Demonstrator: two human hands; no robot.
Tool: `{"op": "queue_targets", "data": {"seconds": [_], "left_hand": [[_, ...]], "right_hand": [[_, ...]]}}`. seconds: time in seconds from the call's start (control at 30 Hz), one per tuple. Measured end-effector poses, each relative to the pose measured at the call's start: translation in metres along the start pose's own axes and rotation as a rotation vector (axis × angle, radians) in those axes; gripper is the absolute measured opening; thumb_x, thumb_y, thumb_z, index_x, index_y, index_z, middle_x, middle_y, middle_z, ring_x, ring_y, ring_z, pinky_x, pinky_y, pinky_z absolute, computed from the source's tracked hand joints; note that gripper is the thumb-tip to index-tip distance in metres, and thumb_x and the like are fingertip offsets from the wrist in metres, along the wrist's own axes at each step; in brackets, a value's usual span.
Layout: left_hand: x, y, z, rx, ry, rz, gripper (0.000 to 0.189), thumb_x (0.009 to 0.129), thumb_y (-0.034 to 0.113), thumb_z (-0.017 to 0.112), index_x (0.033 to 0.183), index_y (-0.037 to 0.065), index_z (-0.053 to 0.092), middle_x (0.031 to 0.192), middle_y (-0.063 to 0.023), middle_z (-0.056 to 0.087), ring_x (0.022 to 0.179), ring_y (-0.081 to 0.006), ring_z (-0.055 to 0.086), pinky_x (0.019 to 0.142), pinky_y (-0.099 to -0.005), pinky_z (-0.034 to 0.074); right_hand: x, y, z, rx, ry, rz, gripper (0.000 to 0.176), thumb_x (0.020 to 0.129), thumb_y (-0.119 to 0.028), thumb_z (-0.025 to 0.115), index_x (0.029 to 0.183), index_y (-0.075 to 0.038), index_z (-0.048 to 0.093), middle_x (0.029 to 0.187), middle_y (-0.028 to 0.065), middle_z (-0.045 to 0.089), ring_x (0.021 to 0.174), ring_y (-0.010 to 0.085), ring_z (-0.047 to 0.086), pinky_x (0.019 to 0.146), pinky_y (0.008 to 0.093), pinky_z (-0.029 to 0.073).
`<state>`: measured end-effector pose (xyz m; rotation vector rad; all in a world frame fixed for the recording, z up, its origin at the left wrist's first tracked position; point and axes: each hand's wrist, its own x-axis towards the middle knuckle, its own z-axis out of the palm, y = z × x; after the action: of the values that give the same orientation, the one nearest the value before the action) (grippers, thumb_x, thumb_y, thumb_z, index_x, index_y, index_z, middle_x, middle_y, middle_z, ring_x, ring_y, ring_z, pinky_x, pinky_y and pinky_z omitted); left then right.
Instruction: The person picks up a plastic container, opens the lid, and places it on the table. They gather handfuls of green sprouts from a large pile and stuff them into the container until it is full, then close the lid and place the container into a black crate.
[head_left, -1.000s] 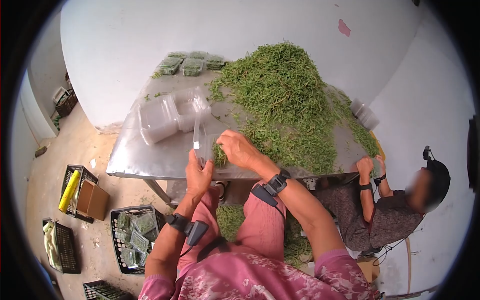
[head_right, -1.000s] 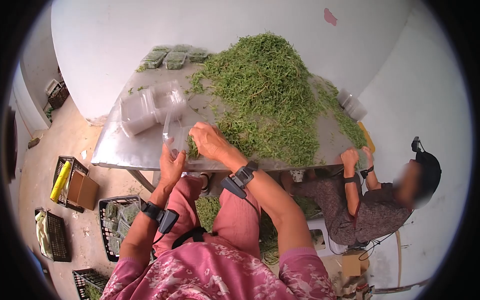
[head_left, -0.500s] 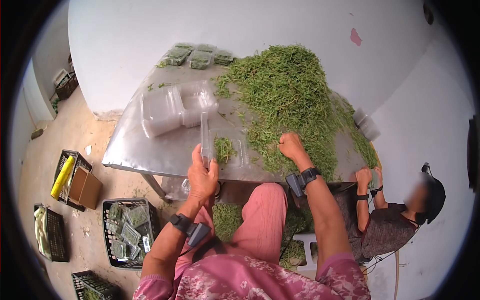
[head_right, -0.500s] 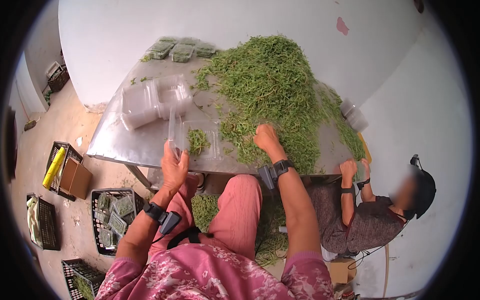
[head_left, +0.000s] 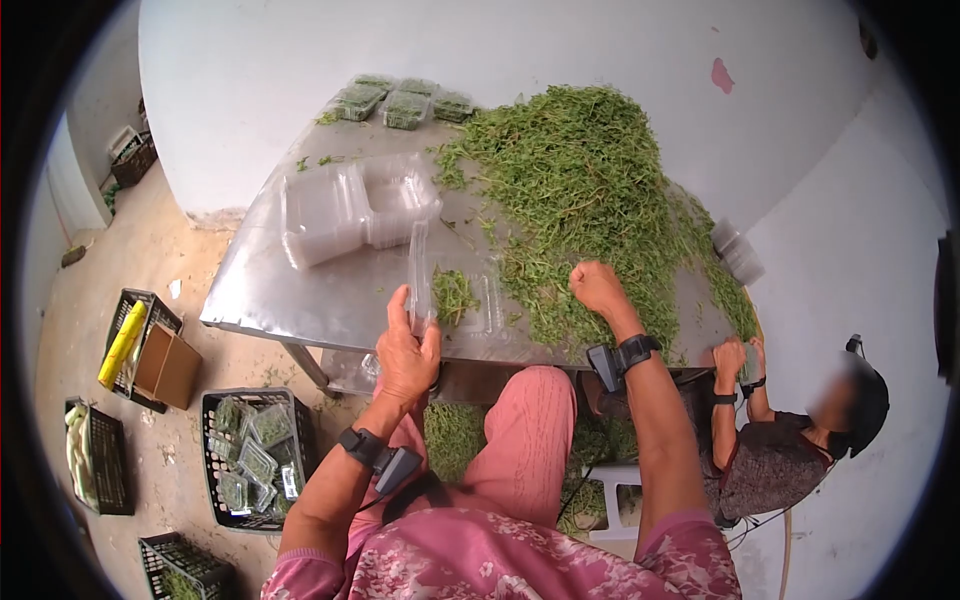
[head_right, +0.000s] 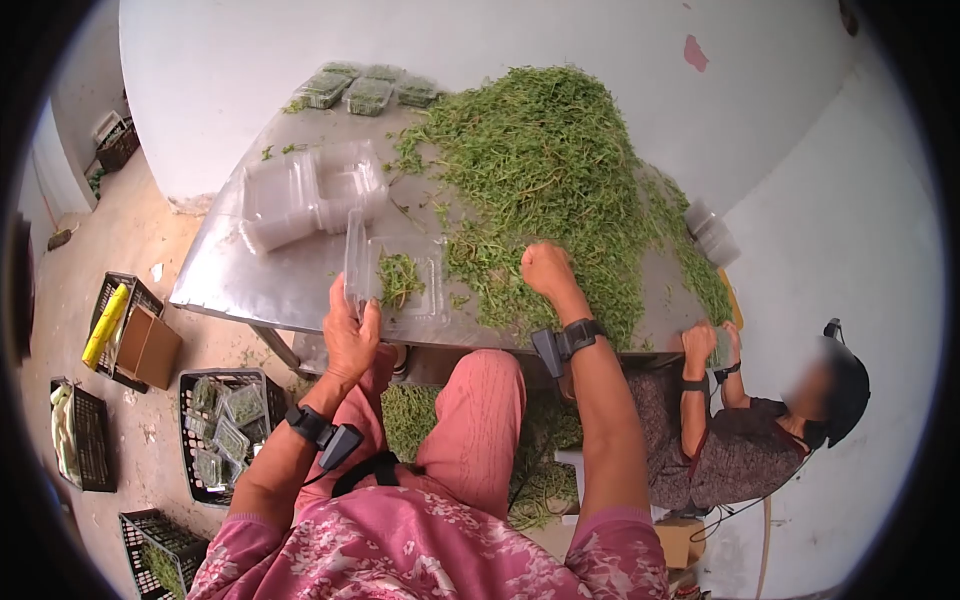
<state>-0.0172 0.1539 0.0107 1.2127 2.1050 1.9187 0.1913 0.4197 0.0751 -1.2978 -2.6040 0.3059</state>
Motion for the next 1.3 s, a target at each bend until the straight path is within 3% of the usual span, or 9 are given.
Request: {"op": "queue_targets", "data": {"seconds": [0.07, 0.13, 0.27, 0.37, 0.57, 0.87, 0.97, 1.17, 1.3], "left_hand": [[0.000, 0.003, -0.001, -0.008, 0.000, -0.032, 0.055, 0.084, 0.012, 0.060, 0.134, 0.002, 0.039, 0.070, -0.0170, 0.062, 0.059, -0.0332, 0.061, 0.057, -0.0413, 0.048], [0.001, 0.008, -0.004, -0.024, -0.014, -0.090, 0.050, 0.085, 0.010, 0.061, 0.131, 0.002, 0.043, 0.076, -0.0154, 0.062, 0.064, -0.0300, 0.062, 0.062, -0.0381, 0.050], [0.002, 0.002, -0.001, -0.031, 0.019, -0.022, 0.055, 0.085, 0.012, 0.060, 0.135, 0.002, 0.038, 0.067, -0.0158, 0.061, 0.055, -0.0328, 0.059, 0.055, -0.0415, 0.047], [0.003, 0.003, 0.000, -0.052, 0.038, -0.020, 0.054, 0.085, 0.012, 0.060, 0.134, 0.003, 0.039, 0.066, -0.0145, 0.061, 0.053, -0.0312, 0.059, 0.053, -0.0404, 0.046], [0.003, 0.004, 0.001, -0.023, 0.033, -0.010, 0.053, 0.086, 0.012, 0.060, 0.134, 0.003, 0.039, 0.065, -0.0129, 0.061, 0.052, -0.0291, 0.058, 0.052, -0.0394, 0.045], [0.003, 0.002, 0.000, -0.003, 0.035, 0.008, 0.054, 0.085, 0.012, 0.061, 0.134, 0.002, 0.039, 0.063, -0.0119, 0.058, 0.051, -0.0299, 0.056, 0.052, -0.0404, 0.045], [0.003, 0.002, 0.000, 0.000, 0.031, 0.006, 0.054, 0.085, 0.013, 0.061, 0.134, 0.002, 0.039, 0.063, -0.0118, 0.058, 0.051, -0.0302, 0.056, 0.052, -0.0405, 0.045], [0.003, 0.003, 0.001, -0.011, 0.031, -0.017, 0.051, 0.085, 0.012, 0.061, 0.132, 0.002, 0.042, 0.067, -0.0133, 0.059, 0.056, -0.0288, 0.058, 0.056, -0.0394, 0.047], [0.003, 0.010, -0.003, -0.038, 0.000, -0.091, 0.047, 0.085, 0.010, 0.061, 0.128, 0.000, 0.045, 0.076, -0.0156, 0.062, 0.064, -0.0264, 0.061, 0.063, -0.0383, 0.050]], "right_hand": [[0.003, 0.006, 0.009, -0.131, -0.186, 0.041, 0.005, 0.074, -0.002, 0.060, 0.075, 0.001, 0.063, 0.078, 0.0226, 0.063, 0.080, 0.0421, 0.062, 0.073, 0.0481, 0.051], [-0.002, 0.006, 0.014, -0.046, -0.117, 0.024, 0.004, 0.073, -0.002, 0.060, 0.075, 0.001, 0.062, 0.082, 0.0228, 0.062, 0.082, 0.0423, 0.061, 0.072, 0.0485, 0.050], [-0.003, 0.011, 0.013, -0.062, -0.119, -0.061, 0.004, 0.073, -0.002, 0.059, 0.077, 0.001, 0.059, 0.089, 0.0225, 0.061, 0.086, 0.0418, 0.059, 0.072, 0.0485, 0.048], [-0.012, 0.003, 0.003, 0.002, 0.025, -0.179, 0.006, 0.076, -0.003, 0.059, 0.080, 0.001, 0.058, 0.084, 0.0222, 0.062, 0.081, 0.0410, 0.060, 0.070, 0.0474, 0.048], [-0.010, -0.036, -0.013, 0.194, 0.055, -0.164, 0.006, 0.079, -0.004, 0.059, 0.084, -0.002, 0.059, 0.075, 0.0177, 0.063, 0.074, 0.0361, 0.062, 0.068, 0.0432, 0.049], [0.018, -0.053, 0.009, 0.280, 0.159, 0.005, 0.009, 0.086, -0.012, 0.062, 0.088, -0.003, 0.060, 0.076, 0.0135, 0.066, 0.071, 0.0280, 0.064, 0.068, 0.0395, 0.050], [0.025, -0.052, 0.013, 0.303, 0.132, 0.029, 0.015, 0.086, -0.014, 0.066, 0.095, -0.002, 0.062, 0.087, 0.0158, 0.066, 0.082, 0.0296, 0.065, 0.074, 0.0413, 0.051], [0.038, -0.040, 0.037, -0.061, 0.033, 0.113, 0.030, 0.082, -0.022, 0.073, 0.097, 0.001, 0.063, 0.107, 0.0179, 0.063, 0.105, 0.0332, 0.059, 0.083, 0.0444, 0.049], [0.043, -0.037, 0.039, 0.008, -0.034, 0.068, 0.020, 0.082, -0.016, 0.071, 0.085, 0.000, 0.060, 0.094, 0.0171, 0.065, 0.107, 0.0322, 0.059, 0.081, 0.0453, 0.048]]}}
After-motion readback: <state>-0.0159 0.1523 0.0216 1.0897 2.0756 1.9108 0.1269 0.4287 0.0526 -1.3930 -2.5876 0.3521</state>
